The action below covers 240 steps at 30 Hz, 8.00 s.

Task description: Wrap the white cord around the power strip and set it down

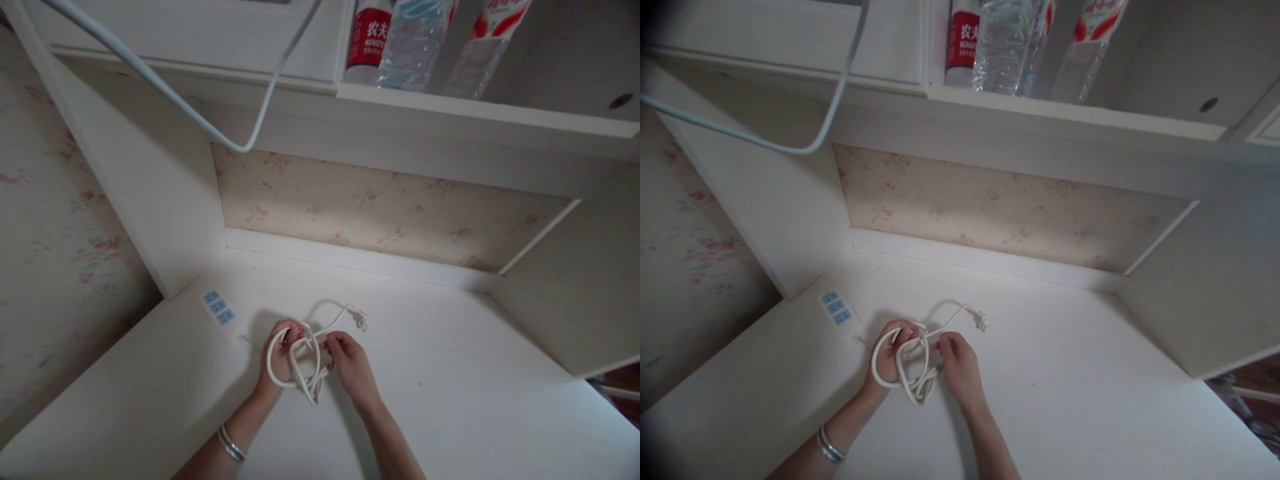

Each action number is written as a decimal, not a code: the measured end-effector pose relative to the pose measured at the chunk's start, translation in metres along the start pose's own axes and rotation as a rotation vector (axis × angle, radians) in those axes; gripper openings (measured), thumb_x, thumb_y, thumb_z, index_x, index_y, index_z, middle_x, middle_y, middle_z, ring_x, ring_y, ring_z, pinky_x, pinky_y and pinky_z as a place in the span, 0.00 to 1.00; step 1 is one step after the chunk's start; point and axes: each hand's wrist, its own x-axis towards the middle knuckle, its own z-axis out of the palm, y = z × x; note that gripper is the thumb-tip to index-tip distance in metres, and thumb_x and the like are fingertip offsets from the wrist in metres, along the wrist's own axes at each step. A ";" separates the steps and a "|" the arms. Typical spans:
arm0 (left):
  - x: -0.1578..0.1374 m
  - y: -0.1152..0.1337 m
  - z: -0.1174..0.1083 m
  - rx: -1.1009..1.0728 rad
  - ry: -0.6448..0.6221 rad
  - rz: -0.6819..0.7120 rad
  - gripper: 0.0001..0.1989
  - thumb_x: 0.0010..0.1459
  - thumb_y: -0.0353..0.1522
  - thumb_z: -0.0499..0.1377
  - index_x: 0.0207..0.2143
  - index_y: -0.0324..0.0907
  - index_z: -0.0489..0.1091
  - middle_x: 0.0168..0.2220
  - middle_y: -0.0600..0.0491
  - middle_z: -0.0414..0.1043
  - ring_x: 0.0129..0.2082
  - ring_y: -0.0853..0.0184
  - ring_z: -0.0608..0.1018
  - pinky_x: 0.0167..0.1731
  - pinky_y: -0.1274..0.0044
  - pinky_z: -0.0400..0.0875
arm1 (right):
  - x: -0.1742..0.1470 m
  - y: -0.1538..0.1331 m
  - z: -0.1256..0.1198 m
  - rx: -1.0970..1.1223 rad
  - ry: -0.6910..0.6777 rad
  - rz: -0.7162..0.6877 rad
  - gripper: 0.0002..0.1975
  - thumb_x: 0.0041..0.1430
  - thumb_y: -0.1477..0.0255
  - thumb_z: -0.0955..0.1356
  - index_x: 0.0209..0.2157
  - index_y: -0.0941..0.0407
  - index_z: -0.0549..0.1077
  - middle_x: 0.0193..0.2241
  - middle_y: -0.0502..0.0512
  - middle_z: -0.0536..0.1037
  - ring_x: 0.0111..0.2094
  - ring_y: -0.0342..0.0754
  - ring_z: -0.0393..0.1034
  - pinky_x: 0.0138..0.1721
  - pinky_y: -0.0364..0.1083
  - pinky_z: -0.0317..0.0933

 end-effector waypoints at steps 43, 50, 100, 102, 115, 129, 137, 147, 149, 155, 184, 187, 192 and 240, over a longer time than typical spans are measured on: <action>-0.002 0.009 -0.013 0.537 -0.228 0.441 0.18 0.50 0.16 0.50 0.36 0.42 0.72 0.38 0.51 0.72 0.41 0.65 0.74 0.44 0.71 0.70 | -0.032 -0.061 -0.107 -0.580 -0.085 -0.077 0.17 0.53 0.57 0.68 0.23 0.56 0.76 0.21 0.51 0.73 0.25 0.45 0.62 0.28 0.45 0.52; -0.006 0.012 -0.012 0.629 -0.322 0.508 0.22 0.50 0.15 0.52 0.42 0.43 0.73 0.44 0.49 0.75 0.46 0.62 0.74 0.49 0.66 0.69 | -0.041 -0.032 -0.089 -1.074 -0.045 -0.248 0.14 0.55 0.79 0.63 0.39 0.55 0.76 0.39 0.57 0.76 0.41 0.49 0.70 0.51 0.50 0.55; -0.007 -0.001 -0.014 0.602 -0.284 0.411 0.21 0.52 0.16 0.50 0.39 0.45 0.75 0.48 0.49 0.64 0.33 0.71 0.74 0.39 0.73 0.73 | -0.011 0.002 -0.068 0.050 0.230 -0.073 0.06 0.33 0.76 0.60 0.16 0.56 0.67 0.16 0.47 0.64 0.24 0.44 0.55 0.29 0.43 0.48; -0.009 -0.001 -0.014 0.611 -0.320 0.425 0.21 0.53 0.16 0.50 0.39 0.45 0.75 0.49 0.49 0.64 0.34 0.70 0.74 0.39 0.73 0.73 | -0.009 0.000 -0.058 0.113 0.224 -0.070 0.05 0.34 0.76 0.61 0.16 0.55 0.66 0.15 0.47 0.63 0.23 0.43 0.55 0.29 0.44 0.49; 0.002 -0.009 -0.017 0.386 -0.234 0.083 0.23 0.49 0.17 0.53 0.42 0.45 0.76 0.46 0.49 0.67 0.36 0.70 0.74 0.42 0.74 0.71 | 0.024 -0.034 -0.111 0.689 0.444 -0.140 0.15 0.40 0.80 0.72 0.22 0.53 0.61 0.23 0.43 0.69 0.30 0.41 0.70 0.44 0.47 0.68; 0.013 0.020 -0.020 -0.023 -0.027 -0.499 0.19 0.52 0.40 0.57 0.44 0.38 0.71 0.39 0.47 0.75 0.31 0.64 0.79 0.22 0.77 0.72 | 0.026 -0.027 -0.213 -0.445 0.147 -0.044 0.20 0.50 0.53 0.69 0.33 0.57 0.76 0.28 0.56 0.77 0.26 0.46 0.68 0.24 0.43 0.62; 0.012 -0.006 -0.022 0.404 -0.074 -0.242 0.18 0.50 0.36 0.61 0.44 0.41 0.68 0.35 0.51 0.75 0.17 0.73 0.73 0.16 0.81 0.66 | 0.031 -0.014 -0.241 -0.197 0.096 0.011 0.25 0.49 0.53 0.71 0.41 0.58 0.75 0.27 0.53 0.74 0.22 0.41 0.63 0.23 0.42 0.58; 0.014 -0.007 -0.023 0.396 -0.040 -0.270 0.20 0.53 0.33 0.59 0.48 0.41 0.64 0.44 0.46 0.72 0.16 0.74 0.74 0.13 0.83 0.65 | 0.026 0.023 -0.263 0.242 0.135 0.103 0.24 0.48 0.69 0.72 0.49 0.46 0.71 0.58 0.55 0.67 0.49 0.52 0.70 0.48 0.50 0.67; 0.015 -0.005 -0.023 0.401 -0.013 -0.269 0.19 0.53 0.33 0.59 0.48 0.41 0.64 0.45 0.46 0.72 0.17 0.74 0.75 0.13 0.83 0.65 | 0.027 0.027 -0.267 0.164 0.198 0.144 0.22 0.46 0.72 0.70 0.47 0.51 0.72 0.52 0.59 0.73 0.46 0.52 0.72 0.46 0.51 0.67; 0.017 -0.001 -0.022 0.392 0.045 -0.296 0.17 0.52 0.33 0.60 0.46 0.39 0.67 0.36 0.49 0.75 0.20 0.71 0.77 0.17 0.83 0.68 | 0.033 0.030 -0.268 -0.233 0.445 0.185 0.18 0.39 0.74 0.64 0.36 0.58 0.76 0.38 0.64 0.79 0.35 0.53 0.74 0.37 0.52 0.68; 0.005 0.019 -0.010 0.173 -0.141 -0.316 0.22 0.49 0.39 0.62 0.46 0.41 0.65 0.30 0.54 0.74 0.27 0.66 0.78 0.31 0.76 0.71 | 0.022 0.043 -0.013 -0.045 0.237 -0.266 0.22 0.57 0.55 0.65 0.47 0.54 0.73 0.44 0.57 0.77 0.42 0.52 0.70 0.44 0.49 0.62; 0.003 0.024 -0.007 0.088 -0.189 -0.408 0.23 0.45 0.38 0.64 0.45 0.40 0.68 0.40 0.50 0.74 0.30 0.65 0.78 0.32 0.75 0.72 | 0.023 0.042 -0.016 0.023 0.247 -0.258 0.23 0.57 0.55 0.65 0.49 0.54 0.72 0.46 0.57 0.75 0.46 0.53 0.68 0.47 0.50 0.61; 0.005 0.027 -0.011 -0.029 -0.242 -0.489 0.23 0.42 0.35 0.61 0.44 0.39 0.72 0.41 0.47 0.75 0.34 0.64 0.77 0.32 0.74 0.72 | 0.025 0.046 -0.021 0.085 0.308 -0.204 0.20 0.55 0.54 0.66 0.40 0.55 0.74 0.36 0.54 0.78 0.41 0.52 0.69 0.45 0.50 0.61; -0.010 0.014 0.003 0.278 -0.337 -0.153 0.14 0.58 0.42 0.55 0.38 0.41 0.71 0.35 0.47 0.75 0.35 0.59 0.77 0.35 0.71 0.72 | 0.003 0.030 0.004 0.522 -0.073 0.001 0.17 0.51 0.58 0.72 0.34 0.58 0.76 0.27 0.52 0.74 0.28 0.43 0.67 0.33 0.44 0.62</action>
